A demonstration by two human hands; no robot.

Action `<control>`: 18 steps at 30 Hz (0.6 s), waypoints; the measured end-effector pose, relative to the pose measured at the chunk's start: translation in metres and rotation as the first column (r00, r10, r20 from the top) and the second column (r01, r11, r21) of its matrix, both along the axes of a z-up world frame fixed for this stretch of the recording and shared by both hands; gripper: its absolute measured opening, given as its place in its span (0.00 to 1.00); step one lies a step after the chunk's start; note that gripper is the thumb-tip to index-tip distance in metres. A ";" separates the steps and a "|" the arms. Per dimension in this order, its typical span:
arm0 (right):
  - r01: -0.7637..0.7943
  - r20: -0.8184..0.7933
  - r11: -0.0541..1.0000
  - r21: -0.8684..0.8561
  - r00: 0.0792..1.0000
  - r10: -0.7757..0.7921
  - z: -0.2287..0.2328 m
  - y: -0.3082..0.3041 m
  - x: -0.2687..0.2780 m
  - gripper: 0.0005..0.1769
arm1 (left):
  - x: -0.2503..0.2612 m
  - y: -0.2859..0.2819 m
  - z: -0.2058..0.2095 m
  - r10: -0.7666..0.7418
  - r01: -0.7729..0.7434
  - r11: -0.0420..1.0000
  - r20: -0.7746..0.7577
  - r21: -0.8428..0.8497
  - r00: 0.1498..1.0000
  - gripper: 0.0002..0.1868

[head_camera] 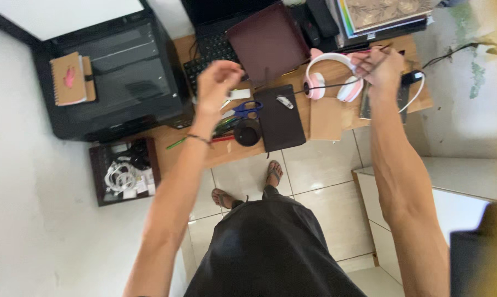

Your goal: The person organizes a cluttered desk by moving headphones, a book, and a pen holder, then empties the pen holder onto the surface. They open a drawer, remove various cables and chargers, and place them on the desk. Finally, they stack notebooks and papers on the printer.

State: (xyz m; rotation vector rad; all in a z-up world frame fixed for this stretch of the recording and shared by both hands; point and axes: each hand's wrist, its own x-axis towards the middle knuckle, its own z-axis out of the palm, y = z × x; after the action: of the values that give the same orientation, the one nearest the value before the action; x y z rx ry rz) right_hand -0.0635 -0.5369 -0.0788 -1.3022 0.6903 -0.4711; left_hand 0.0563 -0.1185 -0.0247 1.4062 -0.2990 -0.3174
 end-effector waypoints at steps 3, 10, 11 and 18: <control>0.040 -0.054 0.999 -0.003 0.998 -0.040 -0.019 -0.023 0.023 0.12 | -0.008 -0.060 -0.023 -0.107 0.108 0.994 -0.059 0.018 0.993 0.11; 0.155 -0.127 0.961 -0.228 0.974 -0.187 -0.087 -0.106 0.025 0.34 | -0.019 -0.080 -0.056 -0.099 0.079 0.975 0.086 0.209 0.991 0.25; 0.185 -0.058 0.925 -0.333 0.975 -0.216 -0.098 -0.107 0.019 0.33 | -0.020 -0.065 -0.060 -0.083 0.066 0.983 0.092 0.172 0.992 0.24; 0.062 0.188 0.836 -0.545 0.981 0.049 -0.076 0.035 -0.086 0.16 | -0.108 0.126 -0.068 0.243 -0.205 0.914 -0.068 0.350 0.968 0.10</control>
State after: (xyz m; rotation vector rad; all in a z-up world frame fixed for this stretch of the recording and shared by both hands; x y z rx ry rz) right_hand -0.1495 -0.5020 -0.1543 -1.7655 0.3998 -0.8354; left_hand -0.0518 0.0074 -0.0927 1.7405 0.0146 -0.2634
